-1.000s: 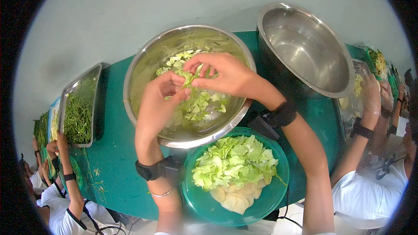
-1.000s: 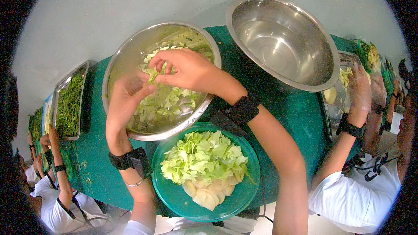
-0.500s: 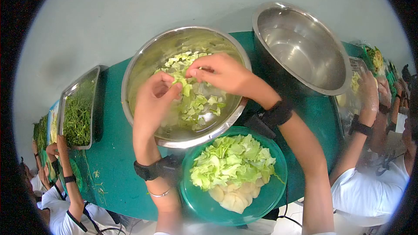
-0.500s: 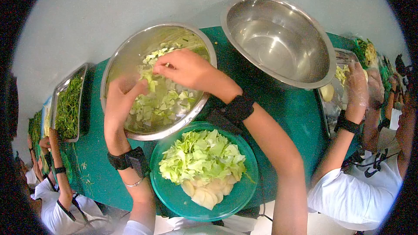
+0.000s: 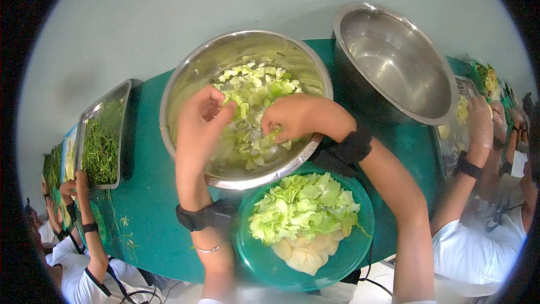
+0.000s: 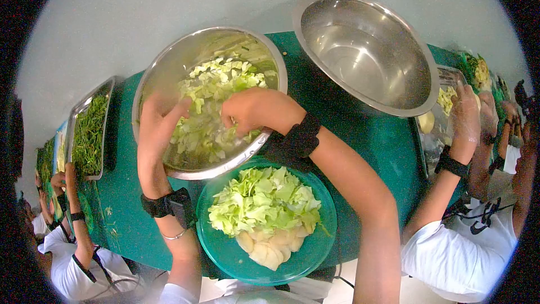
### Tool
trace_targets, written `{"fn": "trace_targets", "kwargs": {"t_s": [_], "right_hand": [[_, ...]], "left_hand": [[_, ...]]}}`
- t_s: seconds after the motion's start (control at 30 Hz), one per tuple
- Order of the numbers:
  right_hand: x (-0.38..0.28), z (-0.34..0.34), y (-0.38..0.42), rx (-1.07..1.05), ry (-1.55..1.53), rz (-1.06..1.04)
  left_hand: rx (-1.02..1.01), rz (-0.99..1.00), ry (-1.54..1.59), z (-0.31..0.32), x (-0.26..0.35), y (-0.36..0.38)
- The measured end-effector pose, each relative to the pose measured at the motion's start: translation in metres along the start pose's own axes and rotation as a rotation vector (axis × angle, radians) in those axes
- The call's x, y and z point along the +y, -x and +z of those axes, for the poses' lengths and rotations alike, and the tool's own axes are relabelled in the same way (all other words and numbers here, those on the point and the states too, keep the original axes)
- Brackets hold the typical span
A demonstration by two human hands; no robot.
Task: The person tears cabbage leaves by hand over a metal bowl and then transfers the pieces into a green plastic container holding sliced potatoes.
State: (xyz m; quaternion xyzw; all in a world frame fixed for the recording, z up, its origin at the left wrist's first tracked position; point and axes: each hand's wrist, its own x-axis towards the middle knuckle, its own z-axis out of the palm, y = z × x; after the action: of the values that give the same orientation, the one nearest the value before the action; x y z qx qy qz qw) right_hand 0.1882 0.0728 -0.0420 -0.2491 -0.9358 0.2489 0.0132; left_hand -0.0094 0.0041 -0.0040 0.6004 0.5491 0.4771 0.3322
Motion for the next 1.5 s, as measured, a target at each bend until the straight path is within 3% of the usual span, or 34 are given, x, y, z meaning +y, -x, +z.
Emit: {"fn": "trace_targets", "kwargs": {"t_s": [0.23,0.53,0.73,0.83,0.93,1.03,1.13,1.23,1.43,1.5], "right_hand": [[-0.004,-0.002,-0.004,0.148,-0.056,0.049],[0.01,0.009,-0.009,0.444,-0.118,-0.089],[0.002,0.006,0.0,0.309,0.181,0.128],[-0.01,-0.011,-0.002,0.001,-0.034,0.123],[0.008,0.009,-0.002,0.386,0.203,0.005],[0.006,0.008,-0.003,0.307,0.216,0.074],[-0.006,-0.006,-0.006,0.039,0.0,0.146],[0.0,-0.002,-0.005,0.313,0.11,0.113],[-0.009,-0.01,-0.006,0.317,-0.241,-0.085],[-0.004,-0.003,-0.008,0.432,-0.166,-0.126]], "left_hand": [[0.004,-0.033,-0.041,0.001,0.003,0.001],[0.001,-0.026,-0.041,0.0,-0.003,-0.001],[-0.013,-0.038,-0.046,-0.001,-0.006,-0.002],[-0.015,-0.042,-0.051,-0.002,-0.005,-0.004],[-0.004,-0.041,-0.042,-0.001,-0.002,-0.001],[-0.008,-0.029,-0.032,-0.001,-0.004,-0.002],[-0.009,-0.042,-0.057,-0.003,-0.002,-0.002],[0.0,-0.028,-0.028,-0.001,-0.002,-0.002],[0.015,-0.051,-0.045,-0.002,0.0,-0.002],[0.023,-0.037,-0.025,-0.002,-0.002,-0.003]]}}
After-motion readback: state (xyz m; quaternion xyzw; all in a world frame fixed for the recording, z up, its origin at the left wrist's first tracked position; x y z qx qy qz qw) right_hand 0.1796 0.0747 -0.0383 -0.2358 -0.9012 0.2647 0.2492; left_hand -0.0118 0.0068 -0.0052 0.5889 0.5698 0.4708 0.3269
